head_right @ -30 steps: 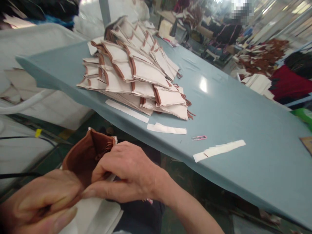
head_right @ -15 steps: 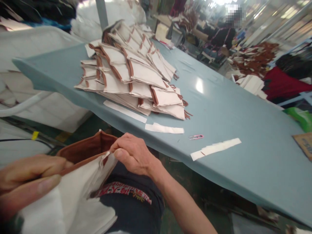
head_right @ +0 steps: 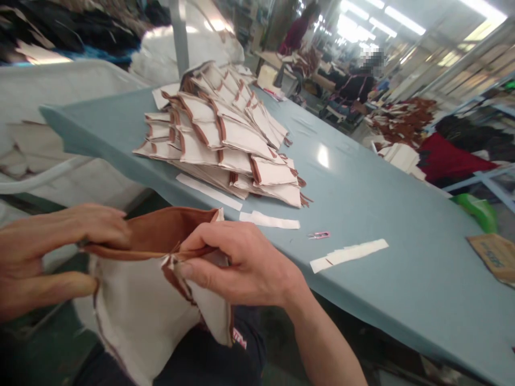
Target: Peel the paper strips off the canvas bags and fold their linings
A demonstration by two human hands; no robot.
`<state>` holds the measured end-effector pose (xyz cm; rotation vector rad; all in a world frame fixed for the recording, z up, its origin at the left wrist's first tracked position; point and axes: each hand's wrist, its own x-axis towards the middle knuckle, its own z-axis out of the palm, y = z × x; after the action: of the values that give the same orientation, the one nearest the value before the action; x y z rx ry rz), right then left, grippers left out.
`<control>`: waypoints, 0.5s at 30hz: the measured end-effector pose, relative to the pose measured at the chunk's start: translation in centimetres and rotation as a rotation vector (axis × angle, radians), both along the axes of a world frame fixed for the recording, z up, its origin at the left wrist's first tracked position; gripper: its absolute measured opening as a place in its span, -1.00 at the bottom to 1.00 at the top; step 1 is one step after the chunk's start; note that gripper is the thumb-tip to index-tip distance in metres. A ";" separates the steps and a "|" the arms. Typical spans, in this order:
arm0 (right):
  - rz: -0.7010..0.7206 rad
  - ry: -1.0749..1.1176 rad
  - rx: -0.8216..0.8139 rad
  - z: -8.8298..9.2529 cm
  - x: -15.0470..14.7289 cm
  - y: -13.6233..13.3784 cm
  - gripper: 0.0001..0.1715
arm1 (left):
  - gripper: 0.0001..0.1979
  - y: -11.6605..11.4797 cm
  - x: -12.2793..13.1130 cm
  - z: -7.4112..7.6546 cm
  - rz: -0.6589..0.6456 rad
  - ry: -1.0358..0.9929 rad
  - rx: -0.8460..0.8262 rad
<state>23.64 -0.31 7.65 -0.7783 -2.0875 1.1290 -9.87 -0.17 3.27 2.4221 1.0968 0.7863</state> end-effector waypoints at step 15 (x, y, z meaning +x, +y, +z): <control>-0.006 -0.092 -0.106 -0.9 -0.1 0.6 -0.71 | -0.84 1.9 8.5 3.4 -0.201 -0.173 -0.163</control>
<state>23.56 0.33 6.78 -0.9017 -2.1127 1.2297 -1.39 1.76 6.70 2.2382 0.8043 0.7907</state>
